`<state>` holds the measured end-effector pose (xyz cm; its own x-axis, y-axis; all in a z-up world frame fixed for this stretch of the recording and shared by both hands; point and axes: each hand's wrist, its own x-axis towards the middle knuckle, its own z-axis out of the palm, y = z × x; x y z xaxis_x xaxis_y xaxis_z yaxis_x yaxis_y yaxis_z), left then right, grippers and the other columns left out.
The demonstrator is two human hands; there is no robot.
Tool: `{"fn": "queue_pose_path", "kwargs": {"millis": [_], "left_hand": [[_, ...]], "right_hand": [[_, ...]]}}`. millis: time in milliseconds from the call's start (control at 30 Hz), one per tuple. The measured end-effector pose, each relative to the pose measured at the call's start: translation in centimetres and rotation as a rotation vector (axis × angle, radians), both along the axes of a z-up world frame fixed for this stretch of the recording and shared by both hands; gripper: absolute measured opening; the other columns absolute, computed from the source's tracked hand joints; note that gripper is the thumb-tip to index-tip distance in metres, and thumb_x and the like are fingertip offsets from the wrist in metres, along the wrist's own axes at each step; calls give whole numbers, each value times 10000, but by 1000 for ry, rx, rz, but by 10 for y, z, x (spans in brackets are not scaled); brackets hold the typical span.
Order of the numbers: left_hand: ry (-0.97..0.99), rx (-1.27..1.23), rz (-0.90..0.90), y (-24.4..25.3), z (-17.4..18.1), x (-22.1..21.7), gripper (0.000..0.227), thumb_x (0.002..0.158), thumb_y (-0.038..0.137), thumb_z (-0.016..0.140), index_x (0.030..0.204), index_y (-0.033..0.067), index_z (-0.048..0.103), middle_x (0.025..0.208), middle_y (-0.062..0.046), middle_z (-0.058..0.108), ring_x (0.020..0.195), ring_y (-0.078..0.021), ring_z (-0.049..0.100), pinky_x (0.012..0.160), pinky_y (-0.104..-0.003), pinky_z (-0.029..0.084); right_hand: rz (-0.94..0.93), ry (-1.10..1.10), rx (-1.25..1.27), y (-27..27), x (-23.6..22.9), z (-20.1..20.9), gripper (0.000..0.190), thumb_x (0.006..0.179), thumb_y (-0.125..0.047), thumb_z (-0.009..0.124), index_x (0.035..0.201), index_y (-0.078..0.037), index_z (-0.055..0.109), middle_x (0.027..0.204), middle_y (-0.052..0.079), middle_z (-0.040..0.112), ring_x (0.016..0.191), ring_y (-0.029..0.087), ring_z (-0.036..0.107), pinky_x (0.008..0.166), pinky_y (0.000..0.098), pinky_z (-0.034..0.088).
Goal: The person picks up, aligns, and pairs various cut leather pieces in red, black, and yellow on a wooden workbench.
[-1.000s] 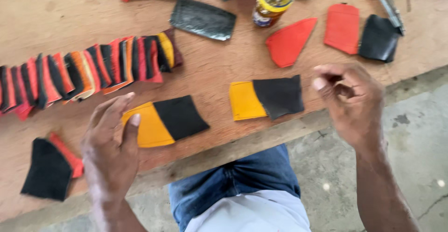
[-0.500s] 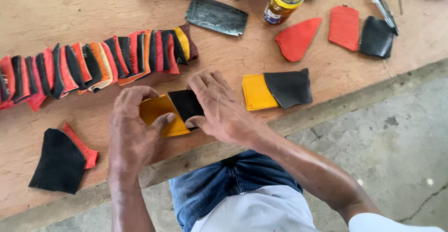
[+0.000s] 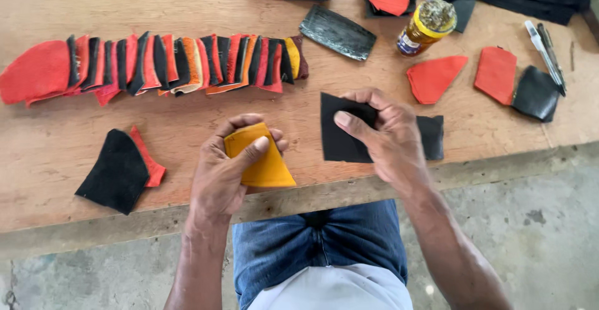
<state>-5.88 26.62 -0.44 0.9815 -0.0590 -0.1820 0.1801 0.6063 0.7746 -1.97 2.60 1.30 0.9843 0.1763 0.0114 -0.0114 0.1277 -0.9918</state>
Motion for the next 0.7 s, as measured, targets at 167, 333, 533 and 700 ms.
{"fn": "queue_pose_path", "kwargs": {"millis": [167,333,533,700], "left_hand": [[20,109,-32,-5,1,-4,381,868,17,742,1228,-50,637,1074,-206,759,982,-272,772,852,-400,651],[60,160,17,-12,-3,-3,377,850,23,771,1210,-26,667,1074,-152,758,932,-206,749,827,-349,638],[111,188,46,-12,-3,-4,337,829,20,777,1153,1,685,1023,-101,751,861,-161,737,749,-330,653],[82,195,56,-14,-3,-3,318,840,14,782,1145,4,692,1024,-92,749,875,-148,729,766,-307,641]], "right_hand": [[124,-10,-423,-3,-5,3,290,844,-176,816,1115,-79,775,966,1,802,818,39,713,731,213,607],[158,-165,-394,12,-4,-5,283,881,-163,811,1127,-35,762,1052,14,788,948,43,697,838,212,577],[151,-60,-391,16,-2,-7,281,870,-183,816,1109,-42,767,986,-2,783,883,32,688,788,213,587],[132,-7,-401,18,-1,-8,291,859,-194,818,1112,-59,770,946,-16,781,831,23,682,746,205,585]]}}
